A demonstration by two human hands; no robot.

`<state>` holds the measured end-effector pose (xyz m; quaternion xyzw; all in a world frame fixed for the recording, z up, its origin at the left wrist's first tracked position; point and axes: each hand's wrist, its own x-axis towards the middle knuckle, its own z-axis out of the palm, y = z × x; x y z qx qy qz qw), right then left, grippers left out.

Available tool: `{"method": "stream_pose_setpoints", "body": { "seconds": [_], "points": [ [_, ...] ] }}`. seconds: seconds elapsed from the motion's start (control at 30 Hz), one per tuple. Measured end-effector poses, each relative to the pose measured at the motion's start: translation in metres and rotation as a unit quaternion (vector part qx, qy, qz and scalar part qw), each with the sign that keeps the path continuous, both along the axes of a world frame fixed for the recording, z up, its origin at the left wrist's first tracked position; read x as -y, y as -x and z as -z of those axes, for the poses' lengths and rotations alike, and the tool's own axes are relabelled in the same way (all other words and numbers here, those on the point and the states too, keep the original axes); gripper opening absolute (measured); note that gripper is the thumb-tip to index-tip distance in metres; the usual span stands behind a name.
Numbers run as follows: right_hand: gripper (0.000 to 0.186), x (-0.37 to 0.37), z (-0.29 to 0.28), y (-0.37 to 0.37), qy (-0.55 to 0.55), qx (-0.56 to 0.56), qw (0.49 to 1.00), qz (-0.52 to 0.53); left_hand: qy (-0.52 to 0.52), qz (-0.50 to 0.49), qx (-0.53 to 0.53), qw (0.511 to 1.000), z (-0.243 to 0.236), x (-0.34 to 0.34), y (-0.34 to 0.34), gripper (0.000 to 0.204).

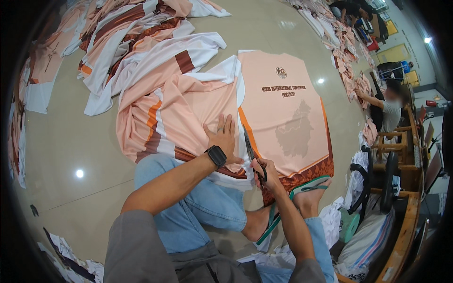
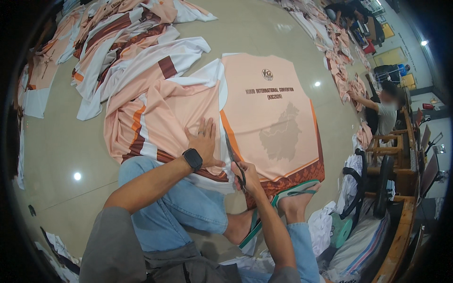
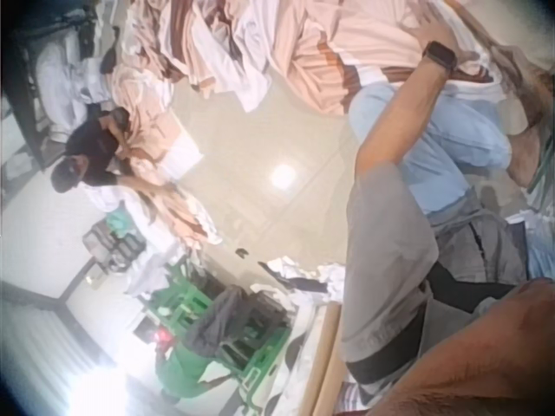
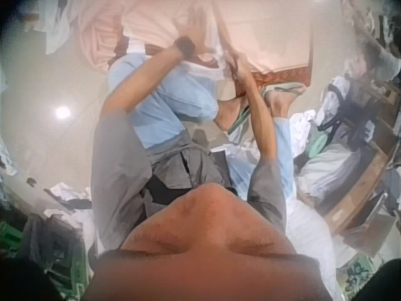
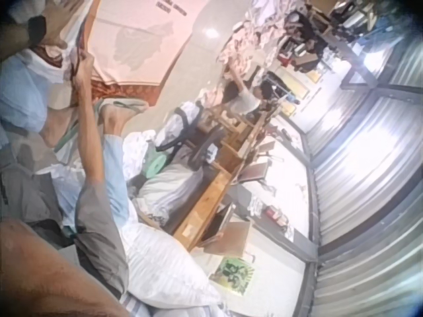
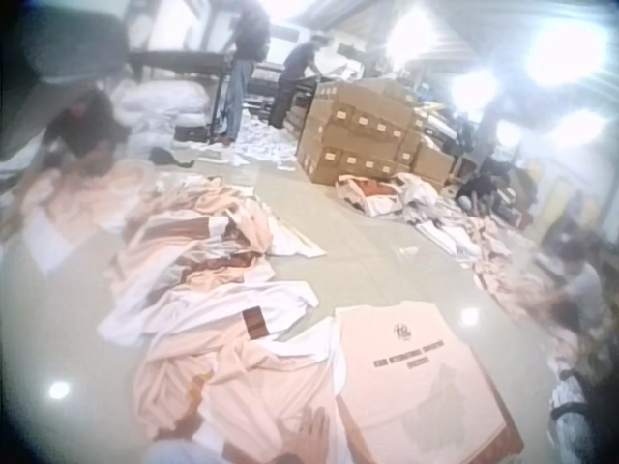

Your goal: The person sits on the floor and uses scissors to cut a peach-colored t-shirt along its seams and edges. The person repeatedly repositions the garment and cuts away sections, leaving cut pieces on the floor.

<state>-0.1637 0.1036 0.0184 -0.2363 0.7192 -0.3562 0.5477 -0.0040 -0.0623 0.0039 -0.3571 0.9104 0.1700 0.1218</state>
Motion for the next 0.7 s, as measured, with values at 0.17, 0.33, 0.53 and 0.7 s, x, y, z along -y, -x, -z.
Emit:
{"method": "stream_pose_setpoints", "body": {
  "seconds": [0.17,0.33,0.53,0.7],
  "points": [
    [0.054,0.01,-0.002,-0.002,-0.003,-0.037,0.999,-0.027,-0.019,-0.009,-0.011,1.0,0.001,0.0,0.001,0.148],
    [0.055,0.014,-0.001,-0.001,0.003,-0.01,1.0,-0.01,-0.024,-0.012,-0.008,1.0,0.002,0.001,-0.001,0.147],
    [0.056,0.031,-0.001,0.004,0.009,-0.016,1.0,-0.016,-0.018,-0.007,0.002,1.0,-0.003,0.001,0.001,0.146],
    [0.058,0.039,-0.003,-0.005,-0.007,-0.054,0.998,-0.029,-0.012,-0.01,-0.002,1.0,0.0,0.0,-0.001,0.147]
  ]
}}
